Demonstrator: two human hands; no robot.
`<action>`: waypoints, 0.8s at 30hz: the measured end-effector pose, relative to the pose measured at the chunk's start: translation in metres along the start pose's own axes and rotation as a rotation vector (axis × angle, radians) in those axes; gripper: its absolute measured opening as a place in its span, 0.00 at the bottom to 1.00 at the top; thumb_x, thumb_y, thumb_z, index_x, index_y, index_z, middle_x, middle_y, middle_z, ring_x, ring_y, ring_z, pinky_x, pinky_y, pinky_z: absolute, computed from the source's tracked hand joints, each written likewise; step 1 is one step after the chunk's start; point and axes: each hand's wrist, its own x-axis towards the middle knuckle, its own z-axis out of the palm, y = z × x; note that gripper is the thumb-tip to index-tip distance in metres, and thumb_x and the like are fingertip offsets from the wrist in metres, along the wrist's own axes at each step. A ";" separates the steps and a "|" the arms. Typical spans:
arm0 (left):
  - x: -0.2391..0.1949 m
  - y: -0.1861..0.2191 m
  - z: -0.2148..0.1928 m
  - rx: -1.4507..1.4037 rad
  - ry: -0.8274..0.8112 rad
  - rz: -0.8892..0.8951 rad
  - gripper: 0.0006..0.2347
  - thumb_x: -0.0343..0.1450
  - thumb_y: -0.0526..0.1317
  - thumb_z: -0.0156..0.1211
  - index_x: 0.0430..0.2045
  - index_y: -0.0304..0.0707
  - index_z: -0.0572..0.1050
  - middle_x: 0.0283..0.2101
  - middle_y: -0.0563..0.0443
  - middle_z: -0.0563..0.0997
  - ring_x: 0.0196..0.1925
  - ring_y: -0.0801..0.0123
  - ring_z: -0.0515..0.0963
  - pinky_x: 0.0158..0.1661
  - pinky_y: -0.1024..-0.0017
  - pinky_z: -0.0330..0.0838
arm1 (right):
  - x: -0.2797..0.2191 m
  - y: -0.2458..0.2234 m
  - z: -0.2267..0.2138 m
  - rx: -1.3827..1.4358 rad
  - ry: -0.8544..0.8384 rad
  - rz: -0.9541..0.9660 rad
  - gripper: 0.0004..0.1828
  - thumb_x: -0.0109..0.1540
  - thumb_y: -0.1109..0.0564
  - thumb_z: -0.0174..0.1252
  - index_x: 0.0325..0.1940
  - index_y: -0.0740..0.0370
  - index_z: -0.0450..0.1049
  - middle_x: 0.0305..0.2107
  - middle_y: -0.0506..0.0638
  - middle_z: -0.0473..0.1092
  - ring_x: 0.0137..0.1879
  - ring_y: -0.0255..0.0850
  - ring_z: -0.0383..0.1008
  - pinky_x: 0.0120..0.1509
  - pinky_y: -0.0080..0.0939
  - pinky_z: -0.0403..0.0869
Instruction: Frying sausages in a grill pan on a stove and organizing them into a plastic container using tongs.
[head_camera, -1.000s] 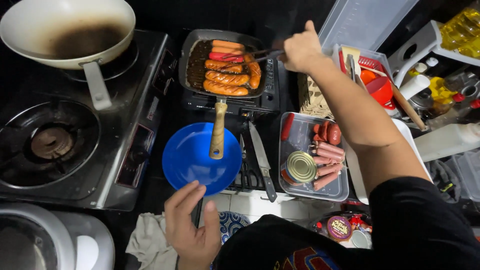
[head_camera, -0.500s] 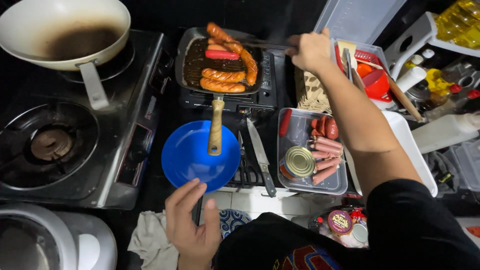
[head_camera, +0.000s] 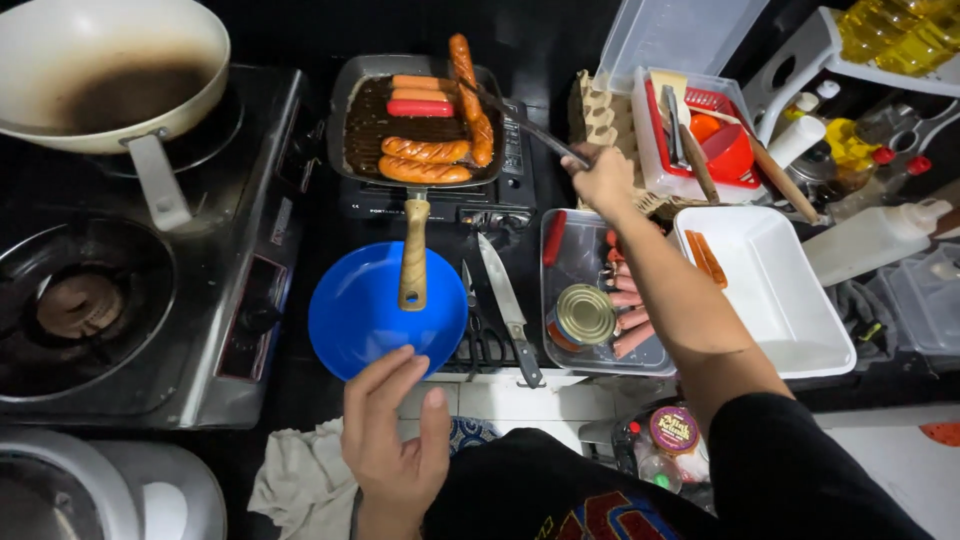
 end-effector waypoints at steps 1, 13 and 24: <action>0.001 0.001 0.000 -0.002 -0.003 0.001 0.10 0.73 0.38 0.58 0.45 0.33 0.77 0.50 0.39 0.79 0.53 0.55 0.81 0.53 0.62 0.80 | -0.001 0.002 0.003 0.000 0.001 0.003 0.18 0.64 0.38 0.61 0.57 0.38 0.80 0.44 0.51 0.79 0.53 0.53 0.78 0.57 0.49 0.74; 0.007 0.007 0.004 -0.012 -0.046 0.040 0.10 0.73 0.38 0.57 0.44 0.31 0.77 0.50 0.37 0.79 0.52 0.54 0.82 0.53 0.62 0.80 | -0.009 0.010 0.019 -0.093 0.089 -0.074 0.14 0.66 0.38 0.58 0.49 0.38 0.82 0.38 0.55 0.80 0.47 0.57 0.78 0.49 0.54 0.74; 0.011 -0.004 0.009 -0.020 -0.062 0.073 0.09 0.74 0.36 0.57 0.44 0.30 0.77 0.48 0.36 0.80 0.52 0.53 0.81 0.55 0.62 0.80 | -0.004 0.014 0.032 -0.084 0.180 -0.080 0.16 0.62 0.37 0.61 0.51 0.38 0.83 0.38 0.59 0.80 0.49 0.62 0.77 0.56 0.53 0.72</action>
